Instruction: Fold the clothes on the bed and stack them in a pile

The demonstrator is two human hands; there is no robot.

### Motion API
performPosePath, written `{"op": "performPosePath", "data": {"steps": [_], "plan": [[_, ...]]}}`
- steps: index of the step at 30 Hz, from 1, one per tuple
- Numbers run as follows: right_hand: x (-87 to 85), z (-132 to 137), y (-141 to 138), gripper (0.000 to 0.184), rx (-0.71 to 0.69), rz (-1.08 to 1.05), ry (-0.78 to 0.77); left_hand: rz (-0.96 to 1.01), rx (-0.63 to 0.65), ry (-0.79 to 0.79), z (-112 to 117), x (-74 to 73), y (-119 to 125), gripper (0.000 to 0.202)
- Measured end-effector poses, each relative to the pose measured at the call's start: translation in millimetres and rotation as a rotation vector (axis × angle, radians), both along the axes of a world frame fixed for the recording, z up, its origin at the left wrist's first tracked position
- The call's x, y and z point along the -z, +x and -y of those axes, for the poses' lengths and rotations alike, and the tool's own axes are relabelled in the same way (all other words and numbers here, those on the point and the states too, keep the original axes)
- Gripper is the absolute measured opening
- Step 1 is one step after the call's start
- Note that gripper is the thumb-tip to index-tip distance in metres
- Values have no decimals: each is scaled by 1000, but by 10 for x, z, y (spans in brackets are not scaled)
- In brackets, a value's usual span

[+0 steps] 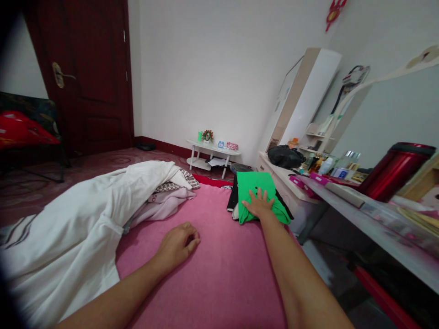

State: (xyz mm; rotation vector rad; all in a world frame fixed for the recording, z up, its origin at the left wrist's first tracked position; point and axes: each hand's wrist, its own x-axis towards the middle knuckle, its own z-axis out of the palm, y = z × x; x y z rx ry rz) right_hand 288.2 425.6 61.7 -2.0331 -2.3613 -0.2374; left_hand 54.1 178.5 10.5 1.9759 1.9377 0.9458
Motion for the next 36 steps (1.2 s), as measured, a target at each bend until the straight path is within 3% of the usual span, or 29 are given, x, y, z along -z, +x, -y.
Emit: {"op": "performPosePath", "data": {"steps": [5,8,13,18,23,36], "plan": [[352,642,-241,60,-13,-81,418,7,-1,25,-2,24,-21,10],[536,975,-320,54,-92,-117,526,9,-3,38,-1,53,-29,10],[609,1254,-312,42,-240,-188,353,39,20,70,38,68,-62,12],[682,1432,-335,48,-319,-229,142,53,46,87,80,83,-104,15],[771,1525,-333,52,-248,-238,113,60,62,98,119,75,-131,16],[881,1444,-214,50,-383,-357,131,-14,92,104,106,92,-147,16]]}}
